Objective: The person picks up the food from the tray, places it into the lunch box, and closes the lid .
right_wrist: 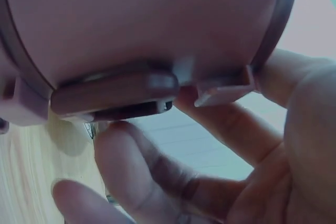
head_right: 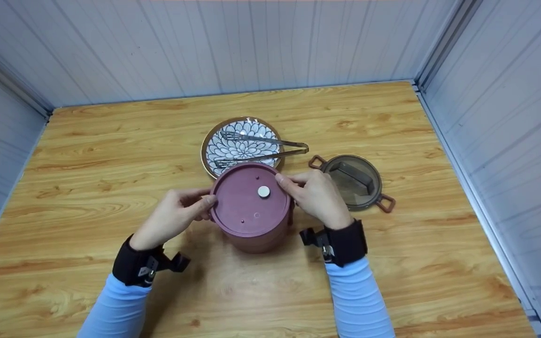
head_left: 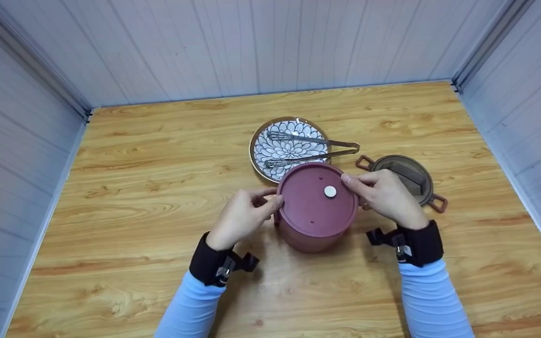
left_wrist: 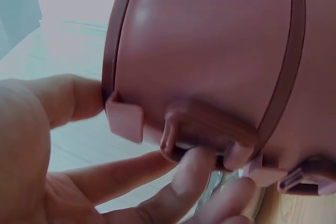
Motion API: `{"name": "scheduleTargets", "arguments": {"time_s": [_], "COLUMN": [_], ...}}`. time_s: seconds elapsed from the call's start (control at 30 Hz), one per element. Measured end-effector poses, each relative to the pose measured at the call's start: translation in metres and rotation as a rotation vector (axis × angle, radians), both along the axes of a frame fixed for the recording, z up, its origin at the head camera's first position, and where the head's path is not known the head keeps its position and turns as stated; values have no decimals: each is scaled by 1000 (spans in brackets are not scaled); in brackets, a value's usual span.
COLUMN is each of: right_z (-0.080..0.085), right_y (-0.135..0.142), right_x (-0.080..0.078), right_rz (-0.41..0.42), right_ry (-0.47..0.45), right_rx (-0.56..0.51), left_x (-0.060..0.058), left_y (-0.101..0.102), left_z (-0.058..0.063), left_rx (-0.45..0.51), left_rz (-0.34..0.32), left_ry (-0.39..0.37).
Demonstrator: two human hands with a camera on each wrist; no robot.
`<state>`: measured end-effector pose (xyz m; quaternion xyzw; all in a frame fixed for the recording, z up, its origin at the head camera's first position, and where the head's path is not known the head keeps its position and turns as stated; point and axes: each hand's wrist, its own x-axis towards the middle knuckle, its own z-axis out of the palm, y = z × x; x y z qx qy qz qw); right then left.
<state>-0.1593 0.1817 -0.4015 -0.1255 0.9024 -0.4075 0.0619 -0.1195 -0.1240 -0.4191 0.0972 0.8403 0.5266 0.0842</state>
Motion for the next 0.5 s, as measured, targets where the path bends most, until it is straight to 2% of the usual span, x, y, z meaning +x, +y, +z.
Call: {"name": "scheduleTargets", "arguments": {"time_s": [0.2,0.5], "right_z": [2,4], "right_y": [0,0], "right_x": [1,3], "right_rz": [-1,5], "right_ry": [55,-7], "right_rx": [61,49], "left_x": [-1,-1], "left_y": [1,1], "left_z": [-1,-1], "left_rx": [26,33], "left_rz": [17,6], "left_ry": [43,44]}}
